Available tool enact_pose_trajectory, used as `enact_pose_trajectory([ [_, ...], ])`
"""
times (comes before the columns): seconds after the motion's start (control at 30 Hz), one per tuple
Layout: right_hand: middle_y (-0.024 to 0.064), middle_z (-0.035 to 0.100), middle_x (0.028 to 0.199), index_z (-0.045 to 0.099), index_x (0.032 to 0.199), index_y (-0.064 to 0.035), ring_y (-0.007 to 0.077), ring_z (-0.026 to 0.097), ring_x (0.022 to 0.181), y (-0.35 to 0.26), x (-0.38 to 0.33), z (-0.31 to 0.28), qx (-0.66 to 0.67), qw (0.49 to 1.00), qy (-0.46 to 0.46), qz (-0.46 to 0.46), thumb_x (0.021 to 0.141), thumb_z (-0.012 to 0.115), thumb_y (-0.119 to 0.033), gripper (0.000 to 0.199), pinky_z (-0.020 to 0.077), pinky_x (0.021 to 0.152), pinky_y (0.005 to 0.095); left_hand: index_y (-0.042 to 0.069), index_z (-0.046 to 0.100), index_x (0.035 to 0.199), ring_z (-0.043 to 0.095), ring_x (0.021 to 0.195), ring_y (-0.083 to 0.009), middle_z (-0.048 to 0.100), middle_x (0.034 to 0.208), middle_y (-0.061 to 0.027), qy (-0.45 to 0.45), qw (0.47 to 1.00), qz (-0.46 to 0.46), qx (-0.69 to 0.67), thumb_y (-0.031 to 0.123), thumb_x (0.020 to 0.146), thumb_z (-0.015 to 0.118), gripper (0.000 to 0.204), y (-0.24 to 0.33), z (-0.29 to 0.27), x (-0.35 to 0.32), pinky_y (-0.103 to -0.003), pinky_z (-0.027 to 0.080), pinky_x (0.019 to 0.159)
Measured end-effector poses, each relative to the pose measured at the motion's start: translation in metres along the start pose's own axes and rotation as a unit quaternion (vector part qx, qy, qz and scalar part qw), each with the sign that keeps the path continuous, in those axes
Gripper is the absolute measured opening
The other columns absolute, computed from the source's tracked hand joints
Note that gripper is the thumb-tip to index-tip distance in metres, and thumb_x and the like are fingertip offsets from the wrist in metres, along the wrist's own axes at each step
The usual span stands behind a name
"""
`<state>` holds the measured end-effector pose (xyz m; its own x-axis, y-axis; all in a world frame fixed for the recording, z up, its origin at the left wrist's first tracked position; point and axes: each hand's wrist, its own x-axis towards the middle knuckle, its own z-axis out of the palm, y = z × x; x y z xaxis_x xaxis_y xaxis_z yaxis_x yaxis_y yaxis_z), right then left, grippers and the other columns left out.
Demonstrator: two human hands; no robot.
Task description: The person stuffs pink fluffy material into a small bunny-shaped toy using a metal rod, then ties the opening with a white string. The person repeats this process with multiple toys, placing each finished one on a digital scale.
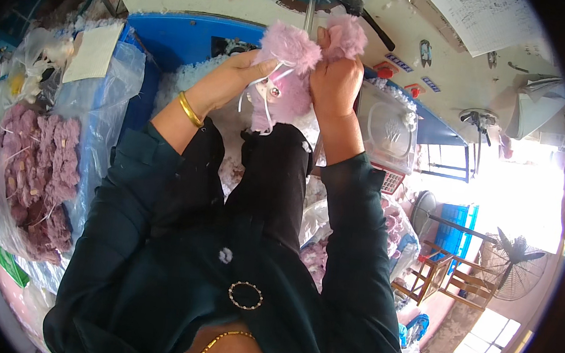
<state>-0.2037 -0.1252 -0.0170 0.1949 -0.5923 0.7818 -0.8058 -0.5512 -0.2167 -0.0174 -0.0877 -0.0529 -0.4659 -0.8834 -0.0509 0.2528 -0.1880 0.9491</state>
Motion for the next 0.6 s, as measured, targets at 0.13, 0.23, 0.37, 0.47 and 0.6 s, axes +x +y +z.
enact_pose_trajectory([
  [0.13, 0.0083, 0.064, 0.074, 0.063, 0.089, -0.0033, 0.0233, 0.062, 0.066, -0.011, -0.014, -0.020, 0.277, 0.944, -0.060, 0.169, 0.085, 0.062, -0.010, 0.008, 0.0483, 0.061, 0.0330, 0.001, 0.055, 0.114, 0.059, 0.090, -0.0172, 0.063, 0.101, -0.0067, 0.024, 0.982, 0.133, 0.130, 0.023, 0.089, 0.063, 0.035, -0.012, 0.006, -0.011, -0.031, 0.046, 0.082],
  [0.23, 0.0066, 0.063, 0.087, 0.063, 0.096, -0.0013, 0.0186, 0.060, 0.081, 0.018, -0.046, -0.024, 0.486, 0.834, -0.113, 0.237, 0.082, 0.065, -0.005, 0.015, 0.0478, 0.075, 0.0299, 0.001, 0.056, 0.110, 0.060, 0.089, -0.0311, 0.063, 0.097, -0.0136, 0.101, 0.870, 0.208, 0.435, 0.020, 0.079, 0.069, 0.039, -0.002, 0.017, -0.010, -0.038, 0.046, 0.080],
  [0.37, 0.0075, 0.060, 0.083, 0.062, 0.085, -0.0057, 0.0247, 0.057, 0.087, 0.018, -0.051, -0.008, 0.334, 0.921, -0.126, 0.158, 0.073, 0.067, -0.003, 0.014, 0.0434, 0.083, 0.0334, 0.000, 0.057, 0.103, 0.059, 0.087, -0.0344, 0.062, 0.095, -0.0156, 0.198, 0.717, 0.355, 0.567, 0.007, 0.067, 0.065, 0.038, -0.007, 0.036, -0.007, -0.042, 0.046, 0.076],
  [0.47, 0.0053, 0.058, 0.075, 0.059, 0.081, -0.0044, 0.0155, 0.056, 0.074, -0.017, -0.025, -0.004, 0.334, 0.899, -0.004, 0.282, 0.081, 0.062, -0.006, 0.003, 0.0444, 0.067, 0.0300, -0.002, 0.055, 0.098, 0.058, 0.085, -0.0348, 0.060, 0.091, -0.0160, 0.223, 0.710, 0.269, 0.611, 0.016, 0.066, 0.072, 0.040, -0.013, 0.056, -0.001, -0.042, 0.046, 0.075],
  [0.6, 0.0144, 0.062, 0.066, 0.061, 0.075, 0.0033, 0.0238, 0.061, 0.064, 0.015, 0.029, 0.042, 0.245, 0.907, 0.043, 0.339, 0.079, 0.060, -0.021, 0.025, 0.0468, 0.058, 0.0364, -0.001, 0.053, 0.094, 0.057, 0.081, -0.0348, 0.058, 0.086, -0.0157, 0.270, 0.751, 0.176, 0.576, 0.023, 0.068, 0.077, 0.042, 0.014, 0.074, 0.001, -0.041, 0.046, 0.071],
])
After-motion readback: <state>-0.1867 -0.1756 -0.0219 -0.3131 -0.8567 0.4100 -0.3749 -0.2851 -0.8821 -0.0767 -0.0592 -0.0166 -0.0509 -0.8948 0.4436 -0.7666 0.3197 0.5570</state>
